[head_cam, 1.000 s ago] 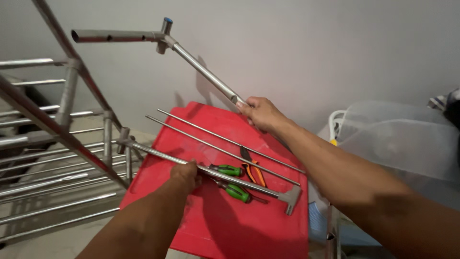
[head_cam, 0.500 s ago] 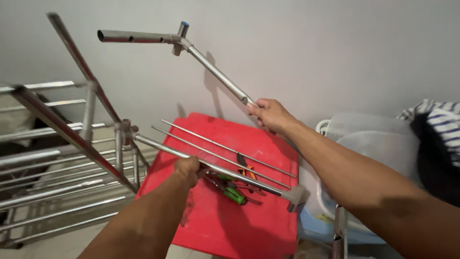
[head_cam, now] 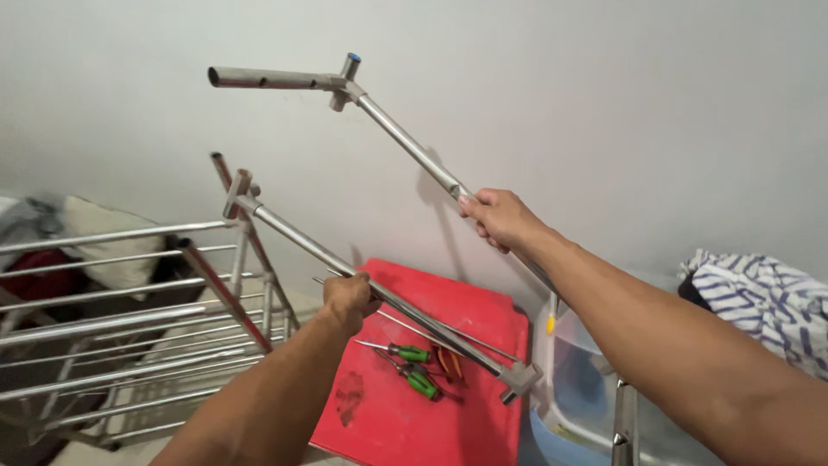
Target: The person assembles a metal drying rack by connecting multiple tubular poles and joints. They insert poles into joints and secure them by hand, gradually building the frame structure.
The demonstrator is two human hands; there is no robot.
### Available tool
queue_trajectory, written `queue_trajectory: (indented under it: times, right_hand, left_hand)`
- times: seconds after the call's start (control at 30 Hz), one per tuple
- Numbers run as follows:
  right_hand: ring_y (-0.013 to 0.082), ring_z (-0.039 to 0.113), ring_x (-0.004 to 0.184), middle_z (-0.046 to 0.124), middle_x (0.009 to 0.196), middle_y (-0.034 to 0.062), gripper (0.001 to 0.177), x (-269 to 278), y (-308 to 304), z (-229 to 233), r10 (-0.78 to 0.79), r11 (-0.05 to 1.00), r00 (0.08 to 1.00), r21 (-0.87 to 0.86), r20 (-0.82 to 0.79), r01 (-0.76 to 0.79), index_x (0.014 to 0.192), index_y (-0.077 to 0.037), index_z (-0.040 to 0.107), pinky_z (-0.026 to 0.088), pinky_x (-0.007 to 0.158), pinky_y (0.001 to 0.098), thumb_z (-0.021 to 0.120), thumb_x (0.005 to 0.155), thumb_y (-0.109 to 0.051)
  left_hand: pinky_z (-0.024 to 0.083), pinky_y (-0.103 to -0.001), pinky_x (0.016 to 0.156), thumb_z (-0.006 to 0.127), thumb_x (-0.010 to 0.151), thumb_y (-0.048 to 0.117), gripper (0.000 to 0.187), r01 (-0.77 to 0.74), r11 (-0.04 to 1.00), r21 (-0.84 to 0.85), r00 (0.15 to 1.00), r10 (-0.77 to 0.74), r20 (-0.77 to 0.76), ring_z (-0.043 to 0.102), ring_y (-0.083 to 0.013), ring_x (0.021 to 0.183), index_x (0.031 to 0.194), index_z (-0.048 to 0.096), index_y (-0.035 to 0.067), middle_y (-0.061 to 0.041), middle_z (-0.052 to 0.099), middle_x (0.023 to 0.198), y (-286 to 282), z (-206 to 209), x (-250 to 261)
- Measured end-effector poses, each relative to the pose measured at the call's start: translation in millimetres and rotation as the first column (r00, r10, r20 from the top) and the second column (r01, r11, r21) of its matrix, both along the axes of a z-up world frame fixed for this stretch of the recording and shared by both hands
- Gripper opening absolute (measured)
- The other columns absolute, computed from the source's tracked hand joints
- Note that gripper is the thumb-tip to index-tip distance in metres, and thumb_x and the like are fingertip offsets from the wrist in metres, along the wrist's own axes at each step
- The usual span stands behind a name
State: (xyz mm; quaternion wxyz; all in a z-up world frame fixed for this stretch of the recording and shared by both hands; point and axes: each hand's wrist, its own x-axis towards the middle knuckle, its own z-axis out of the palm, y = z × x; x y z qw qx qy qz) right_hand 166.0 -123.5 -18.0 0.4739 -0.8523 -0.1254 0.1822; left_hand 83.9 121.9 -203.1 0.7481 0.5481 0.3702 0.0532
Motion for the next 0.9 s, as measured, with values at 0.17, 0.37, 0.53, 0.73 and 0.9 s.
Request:
queue_trajectory:
  times: [0.17,0.37,0.53,0.73,0.9]
  right_hand:
    - [0.0105,0.038,0.044,0.048,0.062,-0.0004,0.040,-14,-10,32,0.031,0.999,0.999,0.022,0.033,-0.032,0.104,-0.008,0.066,0.031,0.039,0.0306,0.055,0.100,-0.046]
    - [0.0096,0.038,0.045,0.048,0.064,-0.0008,0.038,-33,-22,60,0.070,0.993,0.994,0.091,0.082,-0.077,0.104,-0.011,0.066,0.031,0.040,0.0302,0.055,0.099,-0.046]
    - [0.0094,0.038,0.046,0.047,0.063,-0.0014,0.040,-50,-24,88,0.090,0.989,0.992,0.107,0.087,-0.099,0.104,-0.011,0.066,0.032,0.042,0.0298,0.055,0.099,-0.049]
    - [0.0091,0.037,0.046,0.046,0.064,-0.0012,0.042,-66,-13,111,0.122,0.984,0.986,0.115,0.117,-0.135,0.104,-0.010,0.065,0.031,0.042,0.0295,0.055,0.099,-0.050]
    - [0.0092,0.038,0.046,0.046,0.064,-0.0011,0.043,-78,12,118,0.144,0.976,0.981,0.146,0.133,-0.163,0.103,-0.008,0.065,0.030,0.041,0.0290,0.054,0.100,-0.049]
  left_hand:
    - [0.060,-0.036,0.057,0.061,0.101,0.028,0.031,-0.026,0.991,0.129,0.996,0.015,0.086,0.065,-0.0268,0.070,0.100,0.059,-0.004,-0.017,0.065,0.080,-17,74,-36]
    - [0.065,-0.039,0.064,0.060,0.098,0.020,0.026,-0.045,0.992,0.114,0.991,0.029,0.134,0.066,-0.0243,0.073,0.117,0.053,0.004,-0.015,0.063,0.090,-32,120,-78]
    - [0.061,-0.043,0.073,0.052,0.100,0.035,0.033,-0.054,0.997,0.057,0.980,0.042,0.197,0.072,-0.0295,0.082,0.121,0.049,0.010,-0.013,0.069,0.104,-37,159,-111]
    - [0.061,-0.047,0.078,0.045,0.103,0.047,0.042,-0.082,0.996,0.032,0.960,0.070,0.272,0.071,-0.0313,0.089,0.121,0.050,0.009,-0.014,0.065,0.109,-21,191,-135]
    - [0.063,-0.049,0.080,0.044,0.104,0.046,0.042,-0.136,0.989,-0.059,0.917,0.148,0.371,0.070,-0.0302,0.088,0.118,0.051,0.007,-0.014,0.063,0.104,13,204,-152]
